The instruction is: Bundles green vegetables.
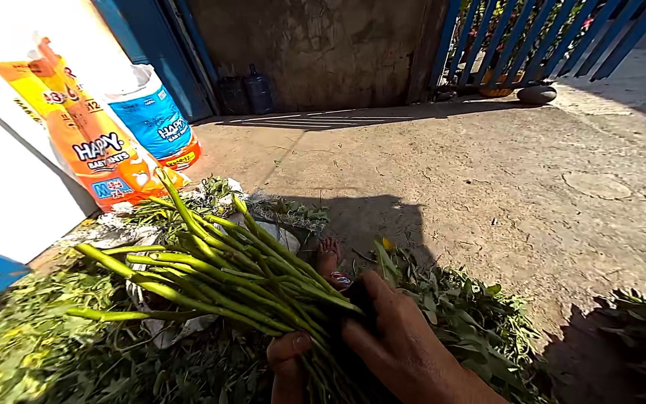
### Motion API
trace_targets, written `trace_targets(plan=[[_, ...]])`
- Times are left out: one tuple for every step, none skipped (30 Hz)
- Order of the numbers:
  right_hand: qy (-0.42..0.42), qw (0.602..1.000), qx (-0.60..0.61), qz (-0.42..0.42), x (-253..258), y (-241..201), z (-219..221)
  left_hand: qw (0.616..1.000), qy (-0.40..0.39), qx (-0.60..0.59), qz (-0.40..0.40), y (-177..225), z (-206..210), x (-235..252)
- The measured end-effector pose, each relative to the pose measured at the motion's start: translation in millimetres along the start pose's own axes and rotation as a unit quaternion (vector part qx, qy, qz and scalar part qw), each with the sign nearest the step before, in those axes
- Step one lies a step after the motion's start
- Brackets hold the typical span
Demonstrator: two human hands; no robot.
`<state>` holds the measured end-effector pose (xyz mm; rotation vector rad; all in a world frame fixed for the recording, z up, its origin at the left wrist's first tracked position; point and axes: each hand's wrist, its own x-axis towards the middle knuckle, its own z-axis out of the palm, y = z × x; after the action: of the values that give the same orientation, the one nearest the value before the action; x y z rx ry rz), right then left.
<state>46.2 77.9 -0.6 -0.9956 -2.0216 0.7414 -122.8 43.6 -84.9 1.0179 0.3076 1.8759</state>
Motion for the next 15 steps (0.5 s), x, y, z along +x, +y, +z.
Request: trace_targets(plan=[[0.011, 1.000, -0.004, 0.007, 1.3, 1.3, 2.3, 1.000, 0.014, 0.001, 0.002, 0.0, 2.4, -1.3], [0.020, 1.000, -0.014, 0.014, 2.7, 2.2, 4.1, 1.000, 0.016, -0.001, 0.001, 0.2, 3.5, -2.2], [0.026, 0.999, -0.027, 0.024, 4.3, 2.7, 5.3, 1.000, 0.012, -0.004, 0.001, 0.4, 4.4, -2.6], [0.027, 0.998, -0.040, 0.040, 5.9, 2.4, 6.0, 1.000, 0.004, -0.009, 0.002, 0.8, 5.5, -2.7], [0.023, 0.997, -0.050, 0.056, 7.6, 2.1, 6.0, 1.000, 0.006, -0.013, 0.002, 1.2, 7.8, -2.5], [0.015, 0.996, -0.057, 0.068, 8.8, 2.4, 5.6, 1.000, 0.015, -0.015, -0.001, 1.5, 10.3, -2.0], [0.004, 0.996, -0.052, 0.072, 9.3, 3.4, 4.9, 1.000, 0.024, -0.018, -0.006, 1.1, 11.6, -1.6], [-0.008, 0.997, -0.033, 0.070, 9.2, 4.8, 4.2, 0.999, 0.028, -0.022, -0.009, 0.3, 11.8, -1.5], [-0.020, 0.998, -0.002, 0.065, 8.7, 6.2, 3.3, 0.999, 0.024, -0.026, -0.010, -0.5, 11.2, -1.2], [-0.028, 0.997, 0.035, 0.058, 7.8, 7.5, 2.0, 0.999, 0.021, -0.028, -0.009, -1.2, 10.6, -0.8], [-0.035, 0.995, 0.083, 0.048, 6.6, 8.9, 0.2, 0.999, 0.022, -0.032, -0.010, -1.8, 10.7, -0.4], [-0.038, 0.990, 0.130, 0.037, 5.6, 10.1, -1.6, 0.999, 0.020, -0.036, -0.010, -2.2, 11.1, 0.4], [-0.039, 0.984, 0.172, 0.026, 5.1, 10.9, -2.7, 0.999, 0.016, -0.040, -0.010, -2.7, 11.2, 1.1], [-0.042, 0.978, 0.203, 0.021, 4.6, 11.8, -2.6, 0.999, 0.013, -0.041, -0.011, -3.2, 10.5, 1.1], [-0.043, 0.974, 0.221, 0.022, 4.0, 13.0, -1.7, 0.999, 0.007, -0.042, -0.011, -4.3, 8.8, 0.5]])
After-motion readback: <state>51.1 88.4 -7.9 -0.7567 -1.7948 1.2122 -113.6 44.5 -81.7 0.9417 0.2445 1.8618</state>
